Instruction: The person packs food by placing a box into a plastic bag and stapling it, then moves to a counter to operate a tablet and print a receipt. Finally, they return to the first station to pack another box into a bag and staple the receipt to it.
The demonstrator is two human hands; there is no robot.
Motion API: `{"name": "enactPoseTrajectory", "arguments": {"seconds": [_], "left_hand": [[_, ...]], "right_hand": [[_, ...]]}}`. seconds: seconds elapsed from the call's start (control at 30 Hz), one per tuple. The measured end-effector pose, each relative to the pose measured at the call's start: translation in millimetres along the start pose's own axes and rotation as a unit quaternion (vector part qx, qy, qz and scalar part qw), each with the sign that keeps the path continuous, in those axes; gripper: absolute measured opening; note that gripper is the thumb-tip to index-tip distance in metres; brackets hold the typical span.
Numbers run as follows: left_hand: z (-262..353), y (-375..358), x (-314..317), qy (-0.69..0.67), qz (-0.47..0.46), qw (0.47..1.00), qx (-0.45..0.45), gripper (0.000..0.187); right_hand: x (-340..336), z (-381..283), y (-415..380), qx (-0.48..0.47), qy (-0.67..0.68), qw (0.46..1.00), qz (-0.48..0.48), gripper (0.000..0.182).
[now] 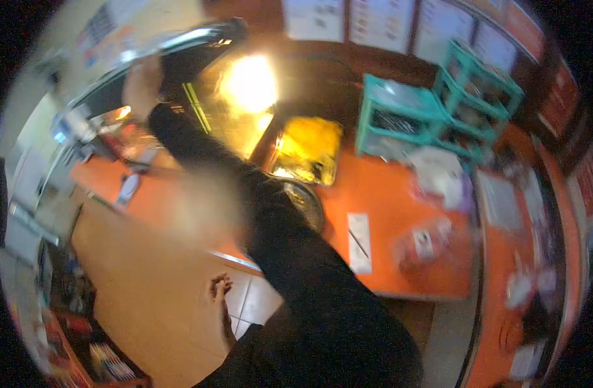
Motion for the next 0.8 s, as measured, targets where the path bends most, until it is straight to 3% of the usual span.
{"name": "enactPoseTrajectory", "arguments": {"seconds": [0.07, 0.1, 0.23, 0.27, 0.3, 0.33, 0.4, 0.47, 0.53, 0.6, 0.63, 0.7, 0.73, 0.8], "left_hand": [[13.1, -3.6, 25.0, 0.030, -0.071, 0.997, 0.021, 0.019], [19.9, -4.1, 40.4, 0.050, -0.101, 0.993, 0.029, 0.019], [51.1, -16.0, 115.9, 0.110, -0.250, 0.960, 0.063, 0.020], [55.5, -21.1, 138.8, 0.135, -0.288, 0.944, 0.087, 0.020], [63.3, -29.3, 164.9, 0.119, -0.319, 0.933, 0.119, 0.019], [62.9, -35.3, 191.3, 0.118, -0.373, 0.911, 0.131, 0.018], [101.1, -63.1, 244.6, 0.147, -0.418, 0.863, 0.243, 0.025], [128.5, -90.8, 300.9, 0.127, -0.436, 0.835, 0.312, 0.038], [153.9, -120.6, 352.2, 0.165, -0.403, 0.813, 0.386, 0.047], [165.9, -147.9, 405.3, 0.196, -0.323, 0.826, 0.419, 0.046], [165.1, -153.1, 430.5, 0.220, -0.316, 0.819, 0.425, 0.044], [158.1, -159.1, 476.4, 0.271, -0.297, 0.806, 0.435, 0.041], [154.1, -158.2, 490.6, 0.176, -0.386, 0.848, 0.316, 0.038], [147.8, -151.2, 505.6, -0.034, -0.518, 0.853, 0.060, 0.033]], "right_hand": [[-67.6, -19.3, -9.1, -0.054, -0.032, 0.998, 0.008, 0.053], [-122.9, -33.6, -12.2, -0.014, 0.048, 0.999, -0.014, 0.056], [-313.9, -51.8, -42.1, 0.079, 0.119, 0.989, -0.035, 0.047], [-372.2, -58.0, -37.8, 0.052, -0.007, 0.998, -0.040, 0.043], [-421.0, -53.9, -42.6, 0.095, -0.012, 0.995, 0.027, 0.039], [-472.3, -43.6, -38.3, 0.078, -0.088, 0.993, -0.005, 0.040], [-575.1, -23.7, -30.3, 0.031, -0.238, 0.969, -0.061, 0.042], [-663.0, -7.5, -48.6, 0.137, -0.455, 0.876, -0.074, 0.049], [-768.6, 15.9, -79.2, 0.378, -0.398, 0.835, -0.038, 0.052], [-811.3, 18.3, -99.2, 0.516, -0.390, 0.741, -0.181, 0.046], [-816.1, 28.5, -113.1, 0.428, -0.554, 0.627, -0.343, 0.040], [-866.9, 79.7, -149.9, 0.554, -0.358, 0.708, -0.250, 0.031], [-875.2, 91.6, -148.2, 0.569, -0.258, 0.748, -0.224, 0.026], [-892.0, 114.6, -144.6, 0.598, -0.036, 0.784, -0.163, 0.020]]}}
Point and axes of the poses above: each hand's wrist, its own y-axis towards the middle knuckle, its own x-axis out of the palm, z = x × y, the point moved 3 cm from there along y, towards the middle knuckle, and after that the axes turned 13 degrees about y, right-handed, at the moved point
